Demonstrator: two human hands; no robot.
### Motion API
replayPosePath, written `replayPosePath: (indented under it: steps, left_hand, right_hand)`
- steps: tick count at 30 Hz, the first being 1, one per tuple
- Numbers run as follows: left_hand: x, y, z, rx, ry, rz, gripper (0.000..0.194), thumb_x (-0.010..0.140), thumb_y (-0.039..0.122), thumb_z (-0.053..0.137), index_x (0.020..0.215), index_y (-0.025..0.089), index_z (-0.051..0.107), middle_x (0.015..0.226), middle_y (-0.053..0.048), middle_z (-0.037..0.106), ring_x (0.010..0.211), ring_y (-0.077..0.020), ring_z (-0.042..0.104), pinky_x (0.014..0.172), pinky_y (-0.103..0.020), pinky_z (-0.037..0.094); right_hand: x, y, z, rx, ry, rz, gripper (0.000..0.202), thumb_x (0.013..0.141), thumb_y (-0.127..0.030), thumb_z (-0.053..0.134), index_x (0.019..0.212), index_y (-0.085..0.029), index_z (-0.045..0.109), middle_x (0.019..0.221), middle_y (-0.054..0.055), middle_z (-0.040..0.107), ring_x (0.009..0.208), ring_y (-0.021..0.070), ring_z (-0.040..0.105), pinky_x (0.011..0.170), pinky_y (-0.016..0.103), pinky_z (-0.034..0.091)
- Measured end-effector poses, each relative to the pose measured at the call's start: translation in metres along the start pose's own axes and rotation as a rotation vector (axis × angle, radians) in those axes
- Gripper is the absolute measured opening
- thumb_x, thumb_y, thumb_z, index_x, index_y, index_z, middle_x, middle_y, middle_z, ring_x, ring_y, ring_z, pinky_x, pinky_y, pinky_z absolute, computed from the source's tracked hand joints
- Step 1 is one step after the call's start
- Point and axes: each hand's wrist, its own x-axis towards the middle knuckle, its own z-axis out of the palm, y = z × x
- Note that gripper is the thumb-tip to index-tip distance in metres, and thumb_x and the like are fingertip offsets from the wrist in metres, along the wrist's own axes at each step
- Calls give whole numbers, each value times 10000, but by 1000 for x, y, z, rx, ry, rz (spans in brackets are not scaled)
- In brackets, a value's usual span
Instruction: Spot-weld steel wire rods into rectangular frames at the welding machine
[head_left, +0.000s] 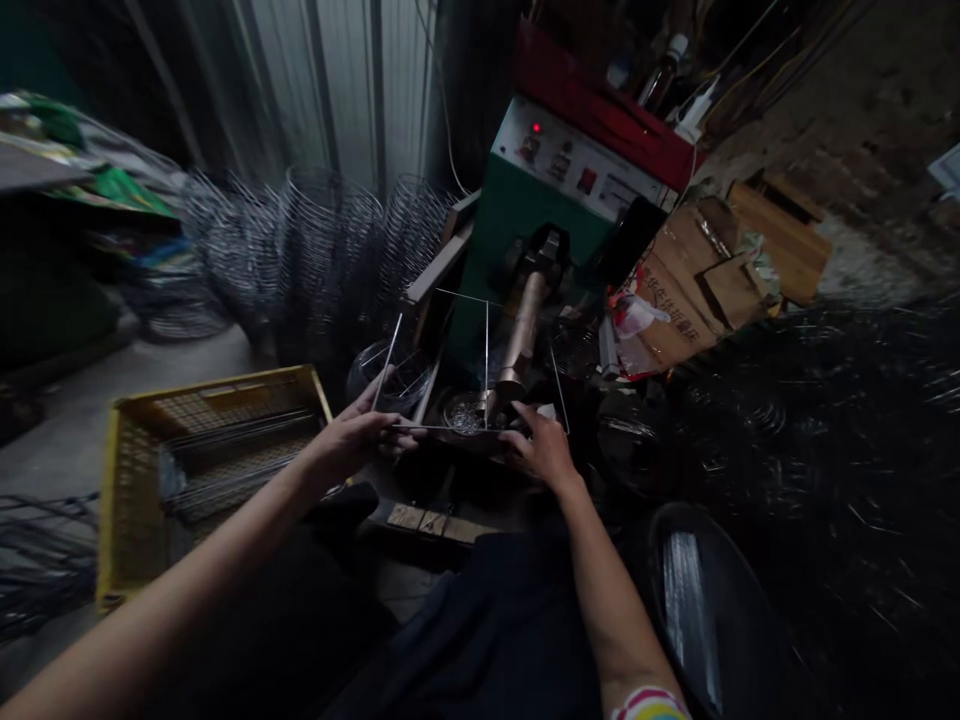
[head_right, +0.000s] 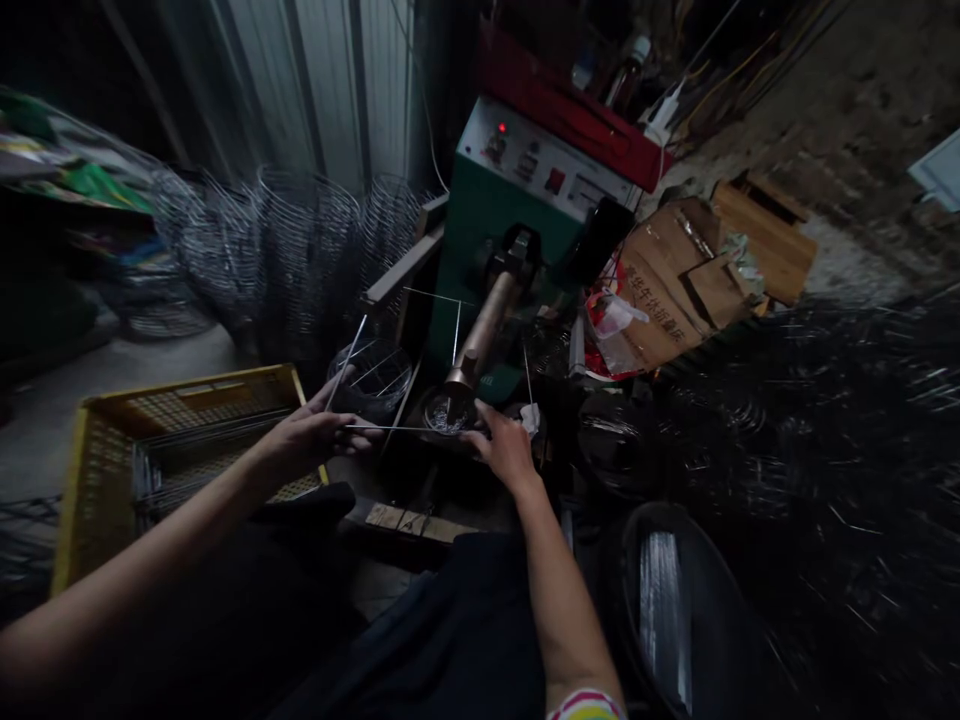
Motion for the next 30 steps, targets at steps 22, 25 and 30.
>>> replayPosePath:
  steps: [22,25,30]
  left_hand:
    - [9,-4,1,-35,-11,-17,978,865,59,584,1577,228,-66,887,-145,776,726,-256,757,567,-274,605]
    - [11,-4,0,-75,-41,-20,1002,855,65,601,1574,207,-82,837,-132,774,734,-270,757,585,-304,619]
    - [2,-3,3,-159,-34,-23,1063,809,50,640,1573,250,-72,796,-115,773,684,-269,753,548,-300,610]
  right_hand:
    - [5,28,-6,165,184,-12,563,800,-375,824,1287,-184,618,1113,90,682,1000,234,633,966,349,469]
    - [4,54,-15,277,345,254,515,800,-466,759,1199,-156,662,1252,143,617,1234,287,503,1057,407,404]
    - [-2,64,-19,527,231,466,633,793,-712,545,901,-98,656,737,102,674,621,210,620,540,282,505]
